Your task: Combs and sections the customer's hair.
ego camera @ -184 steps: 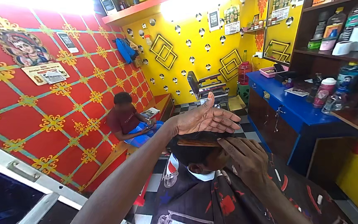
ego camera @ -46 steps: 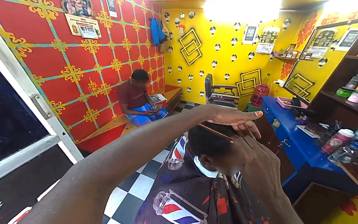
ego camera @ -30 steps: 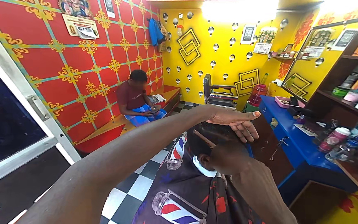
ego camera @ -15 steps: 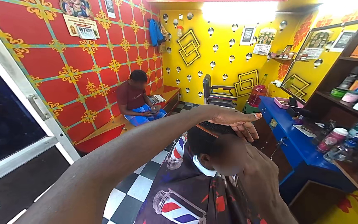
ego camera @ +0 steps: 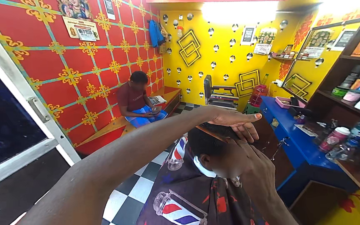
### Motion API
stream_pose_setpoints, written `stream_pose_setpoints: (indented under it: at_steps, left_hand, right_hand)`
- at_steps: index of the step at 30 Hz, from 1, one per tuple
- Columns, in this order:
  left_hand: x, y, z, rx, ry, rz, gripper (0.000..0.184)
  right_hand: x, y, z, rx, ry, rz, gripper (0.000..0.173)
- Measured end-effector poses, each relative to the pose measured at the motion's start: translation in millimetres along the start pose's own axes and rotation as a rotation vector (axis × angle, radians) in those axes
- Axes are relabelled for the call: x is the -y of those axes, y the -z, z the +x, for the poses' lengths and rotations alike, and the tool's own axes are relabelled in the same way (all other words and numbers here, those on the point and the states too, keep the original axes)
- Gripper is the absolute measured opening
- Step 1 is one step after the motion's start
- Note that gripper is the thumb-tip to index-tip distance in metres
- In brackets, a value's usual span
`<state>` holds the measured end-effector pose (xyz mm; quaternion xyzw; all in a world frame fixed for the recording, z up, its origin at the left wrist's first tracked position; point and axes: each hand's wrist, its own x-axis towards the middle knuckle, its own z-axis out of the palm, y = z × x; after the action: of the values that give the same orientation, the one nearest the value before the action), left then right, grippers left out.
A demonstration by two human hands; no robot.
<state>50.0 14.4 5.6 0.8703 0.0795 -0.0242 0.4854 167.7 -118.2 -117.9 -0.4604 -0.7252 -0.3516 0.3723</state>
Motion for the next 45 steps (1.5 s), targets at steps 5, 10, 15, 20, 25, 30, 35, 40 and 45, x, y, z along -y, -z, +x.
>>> stream_pose_setpoints:
  at_steps: [5, 10, 15, 20, 25, 30, 35, 40, 45]
  left_hand:
    - [0.1, 0.2, 0.4, -0.002, -0.004, 0.012, 0.080]
    - [-22.7, -1.4, -20.2, -0.220, -0.186, 0.141, 0.087]
    - [-13.5, -25.8, -67.5, -0.478, -0.481, 0.522, 0.084]
    - [23.4, -56.9, -55.4, -0.142, -0.450, 0.940, 0.055]
    - [38.3, -39.8, -28.7, -0.079, -0.422, 1.015, 0.053]
    - [35.9, -6.6, -9.9, -0.047, -0.312, 1.067, 0.050]
    - [44.3, 16.9, 7.2, -0.019, -0.286, 1.016, 0.049]
    - [47.4, 26.9, 6.2, -0.046, -0.114, 0.894, 0.050]
    - [48.9, 30.7, 6.7, -0.024, -0.077, 0.804, 0.052]
  right_hand:
    - [-6.6, -1.2, 0.3, -0.002, -0.001, -0.077, 0.043]
    - [-25.9, -10.4, -1.7, -0.036, -0.066, -0.088, 0.042]
    - [-39.7, -11.6, -6.8, -0.027, -0.118, -0.036, 0.042]
    - [-52.3, -15.3, -4.1, -0.026, -0.131, -0.022, 0.039]
    - [-70.3, -24.8, 3.2, -0.014, -0.151, -0.003, 0.039]
    - [-89.6, -25.6, 18.1, 0.007, -0.335, 0.095, 0.032]
    - [-86.5, -18.1, 16.3, -0.046, -0.614, 0.143, 0.024]
    - [-69.1, -3.1, -3.6, -0.261, -0.536, 0.340, 0.033]
    - [-24.5, 5.3, -5.7, -0.097, -0.314, 0.182, 0.031]
